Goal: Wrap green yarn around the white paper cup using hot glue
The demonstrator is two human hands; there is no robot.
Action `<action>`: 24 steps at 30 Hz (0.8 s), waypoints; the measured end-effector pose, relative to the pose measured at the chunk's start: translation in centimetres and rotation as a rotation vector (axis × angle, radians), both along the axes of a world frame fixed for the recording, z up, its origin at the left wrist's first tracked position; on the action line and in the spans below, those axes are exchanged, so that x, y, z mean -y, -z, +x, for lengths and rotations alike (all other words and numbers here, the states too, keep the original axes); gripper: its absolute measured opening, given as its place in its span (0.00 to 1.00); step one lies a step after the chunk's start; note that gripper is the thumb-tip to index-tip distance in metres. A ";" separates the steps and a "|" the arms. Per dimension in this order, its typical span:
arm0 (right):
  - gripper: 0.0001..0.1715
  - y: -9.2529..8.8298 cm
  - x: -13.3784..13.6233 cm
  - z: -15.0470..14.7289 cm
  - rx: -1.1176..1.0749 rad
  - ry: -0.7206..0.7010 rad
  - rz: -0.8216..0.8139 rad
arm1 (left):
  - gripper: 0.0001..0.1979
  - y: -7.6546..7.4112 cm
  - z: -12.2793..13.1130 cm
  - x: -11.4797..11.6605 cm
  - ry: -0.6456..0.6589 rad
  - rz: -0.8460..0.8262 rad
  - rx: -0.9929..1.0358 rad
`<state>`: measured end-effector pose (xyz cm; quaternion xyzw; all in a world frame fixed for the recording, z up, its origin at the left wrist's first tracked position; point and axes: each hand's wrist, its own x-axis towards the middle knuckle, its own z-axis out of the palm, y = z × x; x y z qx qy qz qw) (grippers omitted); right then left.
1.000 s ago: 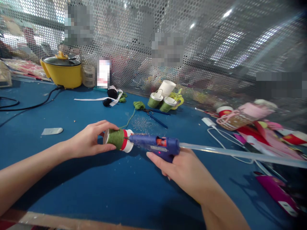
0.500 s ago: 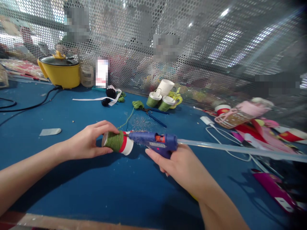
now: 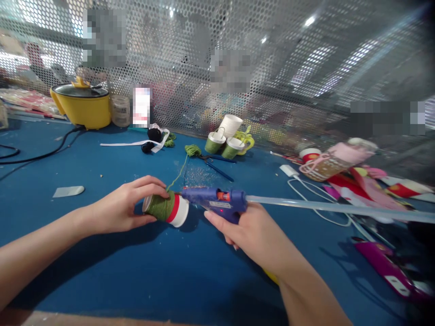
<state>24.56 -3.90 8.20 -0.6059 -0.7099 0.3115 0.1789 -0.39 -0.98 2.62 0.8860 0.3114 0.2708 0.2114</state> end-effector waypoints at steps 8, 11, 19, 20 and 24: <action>0.16 0.0 0.0 -0.1 -0.004 0.036 -0.026 | 0.18 -0.1 0.1 0.3 -0.004 0.012 -0.016; 0.16 -0.2 0.1 0.0 -0.012 0.045 -0.070 | 0.18 -0.1 0.1 0.3 0.004 0.017 -0.024; 0.13 -0.4 0.0 0.1 -0.055 0.043 -0.101 | 0.16 0.3 0.1 0.2 -0.005 0.031 -0.007; 0.12 -0.3 0.0 0.2 -0.060 0.040 -0.090 | 0.16 0.3 0.1 0.2 -0.008 0.030 -0.008; 0.12 -0.3 0.2 0.2 -0.049 0.035 -0.089 | 0.16 0.3 0.1 0.2 0.013 0.017 0.000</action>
